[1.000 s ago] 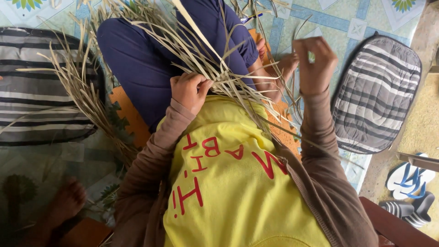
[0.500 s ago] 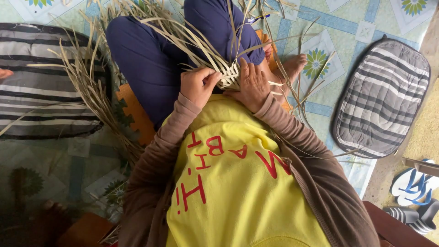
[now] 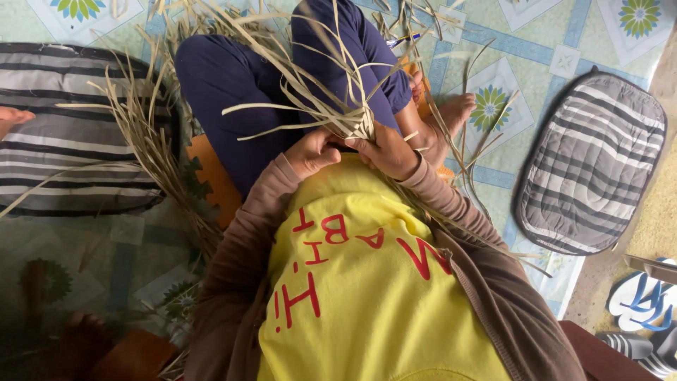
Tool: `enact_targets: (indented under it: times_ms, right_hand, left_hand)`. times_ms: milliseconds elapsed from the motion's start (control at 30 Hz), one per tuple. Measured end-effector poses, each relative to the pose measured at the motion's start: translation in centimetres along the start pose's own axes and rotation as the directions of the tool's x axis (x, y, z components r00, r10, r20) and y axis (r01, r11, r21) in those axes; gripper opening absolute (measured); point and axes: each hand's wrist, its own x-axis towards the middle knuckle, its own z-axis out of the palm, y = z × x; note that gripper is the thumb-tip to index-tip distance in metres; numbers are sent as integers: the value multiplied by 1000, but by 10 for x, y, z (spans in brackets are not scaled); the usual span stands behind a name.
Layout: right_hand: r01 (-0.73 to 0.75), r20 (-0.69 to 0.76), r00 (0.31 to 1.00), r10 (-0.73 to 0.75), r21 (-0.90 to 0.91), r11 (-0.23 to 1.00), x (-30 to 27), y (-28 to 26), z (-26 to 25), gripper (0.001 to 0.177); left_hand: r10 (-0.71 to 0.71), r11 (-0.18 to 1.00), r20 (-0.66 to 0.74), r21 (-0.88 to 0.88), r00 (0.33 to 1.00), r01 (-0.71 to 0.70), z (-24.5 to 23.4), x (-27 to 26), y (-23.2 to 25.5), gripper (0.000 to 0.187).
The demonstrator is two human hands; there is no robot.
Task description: Weaving dried plant fibers into a mat using hands while sitting on the floor.
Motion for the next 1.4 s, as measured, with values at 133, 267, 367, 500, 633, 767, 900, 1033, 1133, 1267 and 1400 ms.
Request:
enact_targets:
  times_ms: [133, 267, 367, 500, 633, 767, 900, 1033, 1133, 1267, 1400]
  right_hand:
    - [-14, 110, 994, 12, 21, 1000, -3, -7, 3, 55]
    - [-10, 221, 975, 15, -24, 1000, -4, -11, 5, 63]
    - [78, 301, 949, -91, 56, 995, 1, 3, 4, 48]
    - [18, 261, 964, -54, 138, 990, 4, 7, 12, 47]
    - [-4, 84, 996, -18, 246, 969, 8, 8, 23, 43]
    - [-30, -17, 999, 37, 277, 960, 14, 9, 23, 41]
    - [-242, 36, 970, 242, 273, 931, 13, -11, 16, 55]
    - [-162, 41, 987, 157, 260, 952, 23, 10, 20, 56]
    - [-98, 24, 995, 96, 237, 967, 28, 25, 22, 59]
    - [-58, -7, 998, 60, 191, 980, 28, 25, 23, 60]
    - [-70, -6, 997, 72, 166, 984, 24, 18, 24, 54]
  left_hand:
    - [193, 901, 19, -399, 981, -169, 2, 16, 18, 78]
    - [313, 796, 70, -564, 947, -221, -13, 44, 3, 108]
    - [348, 711, 130, -682, 928, -171, -31, 68, -12, 99]
    - [192, 637, -141, -735, 971, -233, -17, 58, 36, 108]
    - [96, 683, -495, -598, 863, -419, -20, 59, 44, 40]
    - [-159, 648, -761, -562, 629, -515, -71, 61, 36, 43]
    - [-216, 755, -729, -547, 650, -363, -83, 26, 53, 75]
    - [-35, 996, -883, -69, 468, -56, -35, -1, 41, 90]
    - [521, 823, -750, 568, 407, -8, -2, -5, 61, 41]
    - [720, 440, -441, 887, 536, 139, 23, 6, 55, 30]
    - [677, 457, -439, 880, 591, 131, 16, 16, 28, 39]
